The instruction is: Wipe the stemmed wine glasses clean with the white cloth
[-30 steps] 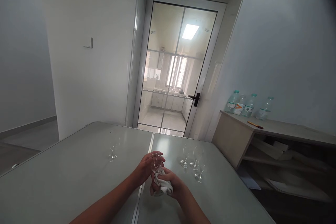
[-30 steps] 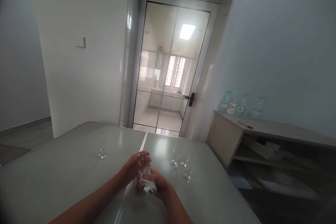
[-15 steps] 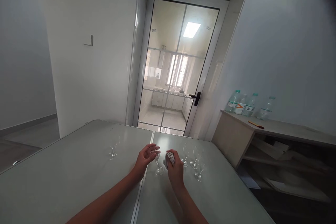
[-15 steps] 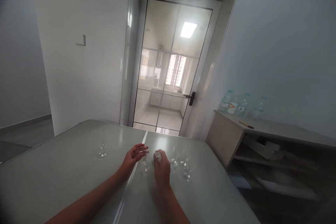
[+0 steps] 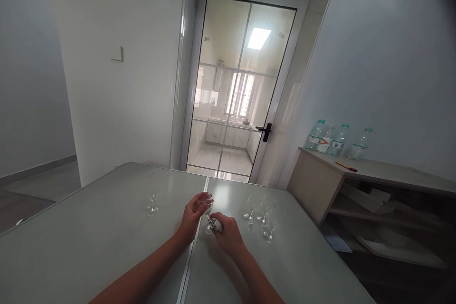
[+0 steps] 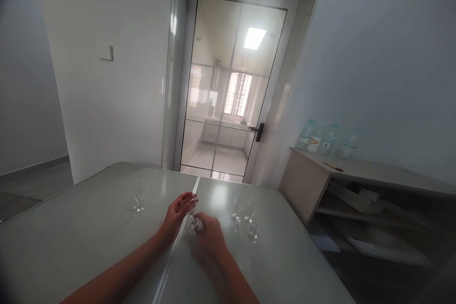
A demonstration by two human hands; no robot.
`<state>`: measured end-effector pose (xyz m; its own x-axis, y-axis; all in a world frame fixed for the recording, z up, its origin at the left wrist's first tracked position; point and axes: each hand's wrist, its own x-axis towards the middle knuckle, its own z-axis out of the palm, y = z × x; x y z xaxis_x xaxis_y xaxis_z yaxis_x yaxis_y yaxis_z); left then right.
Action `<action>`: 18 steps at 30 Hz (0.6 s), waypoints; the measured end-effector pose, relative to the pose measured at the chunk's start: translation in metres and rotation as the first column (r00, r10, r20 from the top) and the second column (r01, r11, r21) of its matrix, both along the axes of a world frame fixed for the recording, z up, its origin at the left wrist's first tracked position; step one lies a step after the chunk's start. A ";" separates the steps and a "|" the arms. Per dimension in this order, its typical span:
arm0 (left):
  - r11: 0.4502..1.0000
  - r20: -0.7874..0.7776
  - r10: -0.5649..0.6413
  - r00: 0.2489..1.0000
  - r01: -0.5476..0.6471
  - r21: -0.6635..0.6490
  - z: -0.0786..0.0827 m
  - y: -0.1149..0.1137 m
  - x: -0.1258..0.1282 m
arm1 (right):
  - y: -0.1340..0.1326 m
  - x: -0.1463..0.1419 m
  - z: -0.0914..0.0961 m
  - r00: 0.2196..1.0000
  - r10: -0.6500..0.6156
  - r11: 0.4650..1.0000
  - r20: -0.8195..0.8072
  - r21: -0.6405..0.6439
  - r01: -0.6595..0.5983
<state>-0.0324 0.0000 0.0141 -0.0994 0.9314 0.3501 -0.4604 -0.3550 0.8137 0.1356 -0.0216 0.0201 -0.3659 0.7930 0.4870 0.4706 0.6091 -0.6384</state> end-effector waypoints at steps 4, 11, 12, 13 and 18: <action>0.996 0.081 0.083 0.993 -0.081 -0.029 0.000 0.006 -0.005 | -0.004 -0.002 0.000 0.998 0.057 0.998 -0.029 0.017 -0.057; 0.995 0.038 0.097 0.995 -0.096 -0.017 0.004 0.002 -0.004 | -0.003 -0.006 -0.006 0.998 0.057 0.992 0.034 0.110 -0.060; 0.996 0.025 0.090 0.996 -0.090 -0.006 0.005 0.000 -0.002 | -0.003 -0.005 -0.005 0.999 0.033 0.993 0.022 0.108 -0.036; 0.997 0.002 0.075 0.997 -0.075 0.006 0.006 -0.002 -0.001 | -0.003 -0.004 -0.004 1.000 0.012 0.995 0.014 0.097 -0.013; 0.999 -0.147 0.004 0.989 0.002 0.044 0.004 -0.012 0.007 | -0.007 -0.001 -0.003 0.983 0.024 0.999 0.184 0.023 -0.029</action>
<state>-0.0250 -0.0118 0.0180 -0.0447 0.9147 0.4017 -0.3362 -0.3924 0.8561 0.1345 -0.0288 0.0171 -0.4719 0.7702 0.4290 0.5621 0.6377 -0.5267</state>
